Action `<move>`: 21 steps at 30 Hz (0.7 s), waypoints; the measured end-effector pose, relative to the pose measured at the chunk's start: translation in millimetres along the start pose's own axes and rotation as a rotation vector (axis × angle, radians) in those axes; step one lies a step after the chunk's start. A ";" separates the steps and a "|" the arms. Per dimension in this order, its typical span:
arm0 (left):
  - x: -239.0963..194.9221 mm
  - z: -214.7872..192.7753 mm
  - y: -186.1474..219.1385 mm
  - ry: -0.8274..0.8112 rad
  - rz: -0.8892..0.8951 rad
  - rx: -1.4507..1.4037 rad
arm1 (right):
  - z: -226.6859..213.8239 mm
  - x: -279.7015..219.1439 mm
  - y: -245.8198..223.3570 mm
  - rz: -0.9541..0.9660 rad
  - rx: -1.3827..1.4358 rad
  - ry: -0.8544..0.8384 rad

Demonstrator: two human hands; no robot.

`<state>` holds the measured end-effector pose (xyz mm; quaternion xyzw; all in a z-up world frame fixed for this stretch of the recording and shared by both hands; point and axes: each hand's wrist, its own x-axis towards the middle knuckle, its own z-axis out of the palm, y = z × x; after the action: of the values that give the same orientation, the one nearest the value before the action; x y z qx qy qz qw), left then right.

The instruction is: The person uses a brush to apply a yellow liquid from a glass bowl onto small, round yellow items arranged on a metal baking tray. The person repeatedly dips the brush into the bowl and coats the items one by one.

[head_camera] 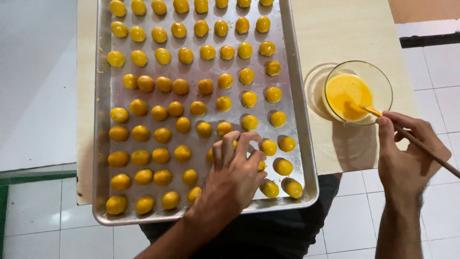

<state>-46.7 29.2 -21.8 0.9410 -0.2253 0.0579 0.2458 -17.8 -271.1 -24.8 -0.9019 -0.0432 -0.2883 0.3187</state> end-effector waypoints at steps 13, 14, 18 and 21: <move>-7.5 7.8 -3.4 0.018 -0.015 0.064 | -0.5 -11.8 18.5 0.118 0.061 0.051; -8.7 8.3 -3.0 0.025 -0.027 0.042 | 0.4 -15.5 25.1 0.116 0.047 0.055; -6.3 0.2 5.2 0.036 -0.021 0.028 | 1.1 -18.2 22.2 0.212 -0.018 -0.010; 3.0 5.0 11.1 0.036 0.051 0.036 | 2.8 -20.0 26.6 0.136 -0.063 -0.016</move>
<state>-49.0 16.9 -20.6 0.9380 -0.2437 0.0854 0.2313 -26.1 -288.4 -52.2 -0.9146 0.0246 -0.2601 0.3086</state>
